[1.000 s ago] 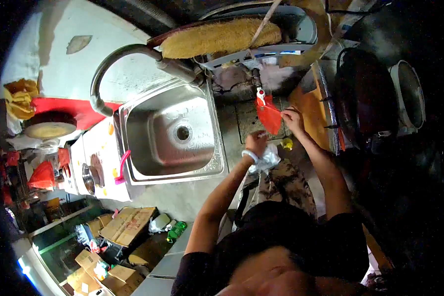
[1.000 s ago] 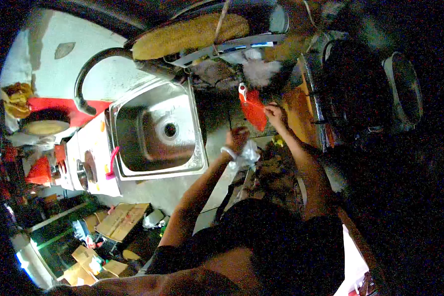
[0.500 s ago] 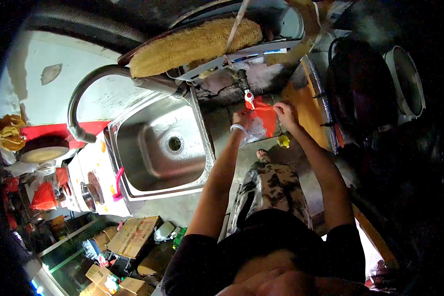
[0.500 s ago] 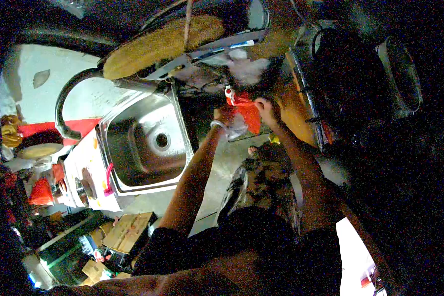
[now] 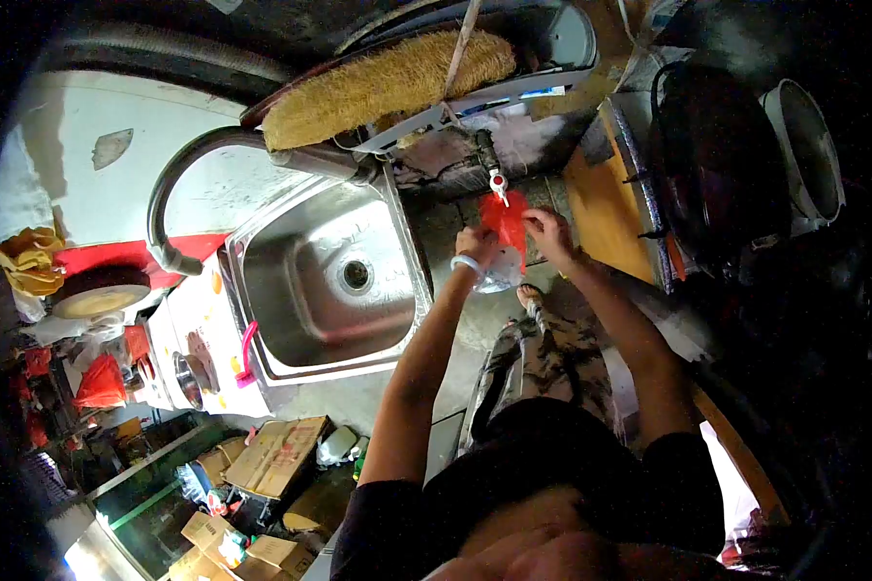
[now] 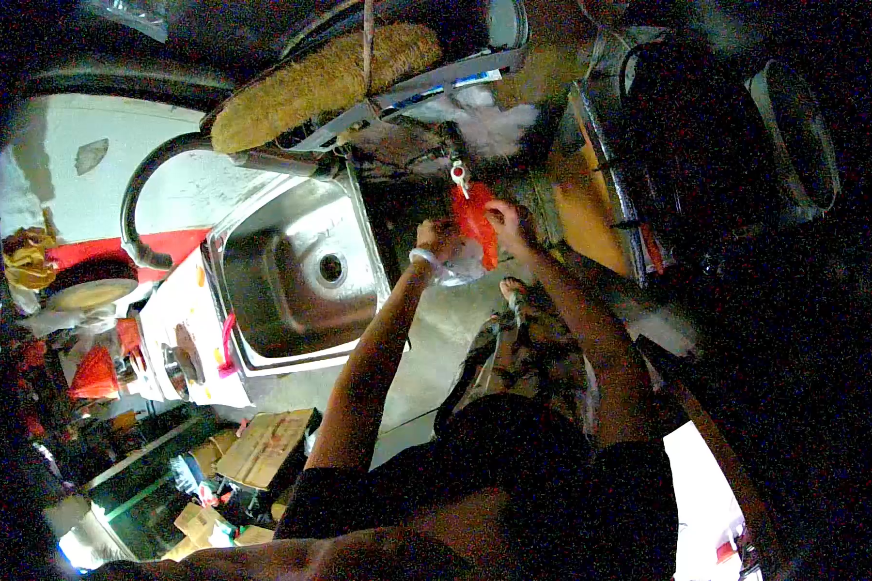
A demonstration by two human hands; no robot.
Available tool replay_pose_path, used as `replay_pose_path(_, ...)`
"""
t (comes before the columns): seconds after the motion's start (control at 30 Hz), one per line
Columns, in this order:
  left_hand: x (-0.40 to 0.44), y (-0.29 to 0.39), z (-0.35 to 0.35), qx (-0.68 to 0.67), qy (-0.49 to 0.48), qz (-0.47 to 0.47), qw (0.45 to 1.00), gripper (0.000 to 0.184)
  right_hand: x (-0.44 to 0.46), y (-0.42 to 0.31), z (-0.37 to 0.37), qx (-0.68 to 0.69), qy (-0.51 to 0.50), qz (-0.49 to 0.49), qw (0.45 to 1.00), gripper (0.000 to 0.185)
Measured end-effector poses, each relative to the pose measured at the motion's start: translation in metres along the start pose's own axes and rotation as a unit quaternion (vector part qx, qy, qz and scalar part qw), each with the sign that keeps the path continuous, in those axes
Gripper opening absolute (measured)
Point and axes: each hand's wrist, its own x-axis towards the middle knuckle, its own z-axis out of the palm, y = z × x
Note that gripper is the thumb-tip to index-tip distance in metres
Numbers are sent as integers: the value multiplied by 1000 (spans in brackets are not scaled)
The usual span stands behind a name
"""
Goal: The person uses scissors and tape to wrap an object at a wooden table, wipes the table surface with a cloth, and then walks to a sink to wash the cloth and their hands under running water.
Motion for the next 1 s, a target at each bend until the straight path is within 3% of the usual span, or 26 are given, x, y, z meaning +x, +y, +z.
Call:
replay_pose_path(0.07,0,7,-4,30,0,-4,1000,22,7,-5,5,3,6,-6,1000,16)
replay_pose_path(0.13,4,2,-1,61,1,-8,998,21,26,0,10,-137,15,-58,989,15)
replay_pose_path(0.17,9,-9,9,-61,38,-51,996,21,31,2,14,-135,15,-58,989,15)
replay_pose_path(0.23,10,-8,5,-181,76,-93,976,21,38,9,25,-62,-49,-22,997,14)
replay_pose_path(0.3,9,2,-2,5,74,-60,995,22,43,18,26,-47,-59,-42,996,13)
replay_pose_path(0.37,-1,18,-4,-14,118,-72,990,22,45,24,24,-36,-72,-61,995,12)
replay_pose_path(0.47,7,3,9,-23,172,-67,983,24,46,15,18,-129,-121,-99,979,13)
replay_pose_path(0.57,14,-1,12,-50,198,-65,977,28,36,-18,2,-74,-186,-41,979,13)
replay_pose_path(0.63,10,6,11,-92,214,-84,969,30,27,-16,-11,-38,-145,-163,975,14)
replay_pose_path(0.73,0,16,14,-53,158,-45,985,35,5,-29,-28,0,-166,-76,983,14)
replay_pose_path(0.77,-1,16,17,-37,127,-39,990,35,2,-39,-40,-64,-224,-23,972,14)
replay_pose_path(0.87,-13,16,18,-52,47,-19,997,39,-14,-58,-50,-109,-215,8,971,13)
replay_pose_path(0.9,-14,16,20,-5,46,5,999,39,-22,-57,-47,-169,-194,11,966,13)
replay_pose_path(0.97,-14,17,26,45,42,30,998,40,-37,-57,-49,-148,-210,41,965,14)
replay_pose_path(1.0,-16,29,23,185,-73,13,980,40,-41,-65,-50,-125,-229,70,963,15)
